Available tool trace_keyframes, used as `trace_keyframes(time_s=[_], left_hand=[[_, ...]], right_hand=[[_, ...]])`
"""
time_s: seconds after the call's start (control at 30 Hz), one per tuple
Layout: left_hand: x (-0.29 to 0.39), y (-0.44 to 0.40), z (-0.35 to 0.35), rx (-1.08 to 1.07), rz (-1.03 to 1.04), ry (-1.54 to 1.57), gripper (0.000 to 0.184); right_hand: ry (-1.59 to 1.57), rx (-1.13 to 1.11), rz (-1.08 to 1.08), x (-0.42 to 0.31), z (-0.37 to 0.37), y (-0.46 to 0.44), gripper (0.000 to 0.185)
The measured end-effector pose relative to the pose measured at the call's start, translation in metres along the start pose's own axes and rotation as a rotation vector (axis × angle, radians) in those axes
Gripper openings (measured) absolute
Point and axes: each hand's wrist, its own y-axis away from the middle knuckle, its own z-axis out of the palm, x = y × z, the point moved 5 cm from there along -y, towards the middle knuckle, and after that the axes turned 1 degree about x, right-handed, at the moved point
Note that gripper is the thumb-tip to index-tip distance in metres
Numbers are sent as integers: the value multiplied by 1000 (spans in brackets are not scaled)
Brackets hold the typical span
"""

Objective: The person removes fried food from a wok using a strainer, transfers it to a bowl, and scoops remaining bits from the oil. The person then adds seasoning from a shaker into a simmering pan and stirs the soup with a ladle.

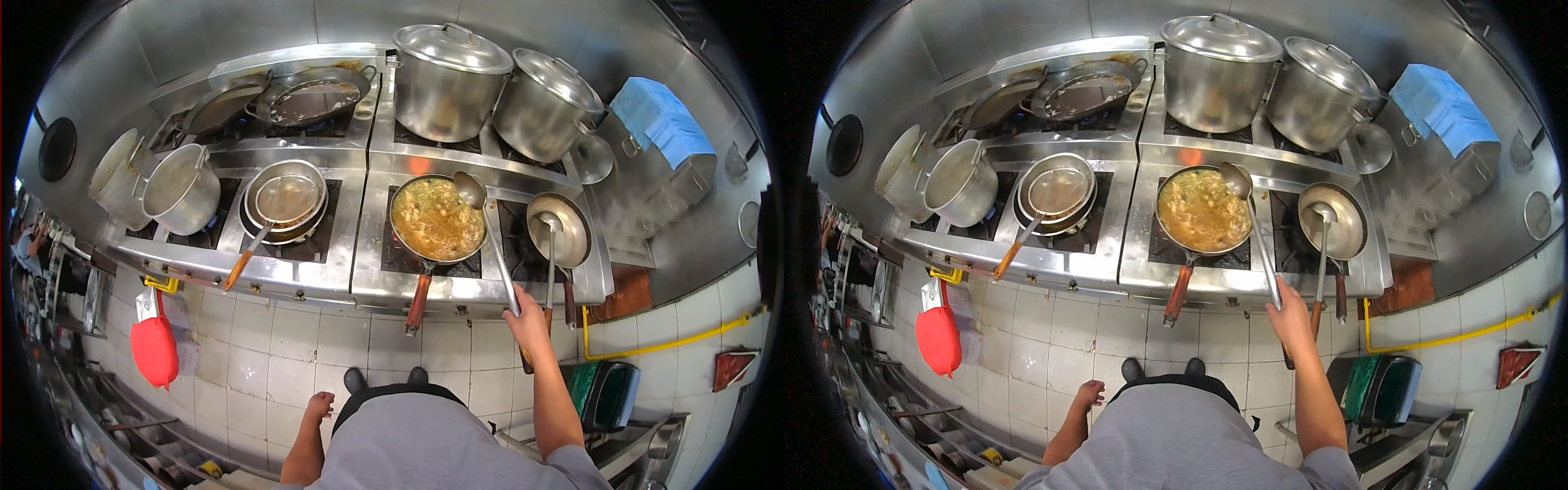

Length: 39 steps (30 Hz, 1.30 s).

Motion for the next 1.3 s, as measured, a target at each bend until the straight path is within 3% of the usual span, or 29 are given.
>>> trace_keyframes(time_s=[0.07,0.47,0.93,1.0,1.03,1.1,1.3], left_hand=[[-1,0,-1,-3,7,6,32],[9,1,-5,23,25,30,30],[1,1,-9,8,18,11,29],[-2,2,-8,7,18,22,30],[-4,3,-7,25,24,46,30],[-7,3,-7,43,29,73,31],[-9,1,-2,37,1,53,32]], right_hand=[[12,-21,129,-4,-10,3,61],[24,-39,142,10,-7,-3,65],[39,-6,-11,23,43,-64,57],[-269,-181,75,22,56,-71,52],[-268,-183,72,17,55,-73,52],[-632,-394,336,14,64,-69,40],[-965,-474,531,-7,61,-61,18]])
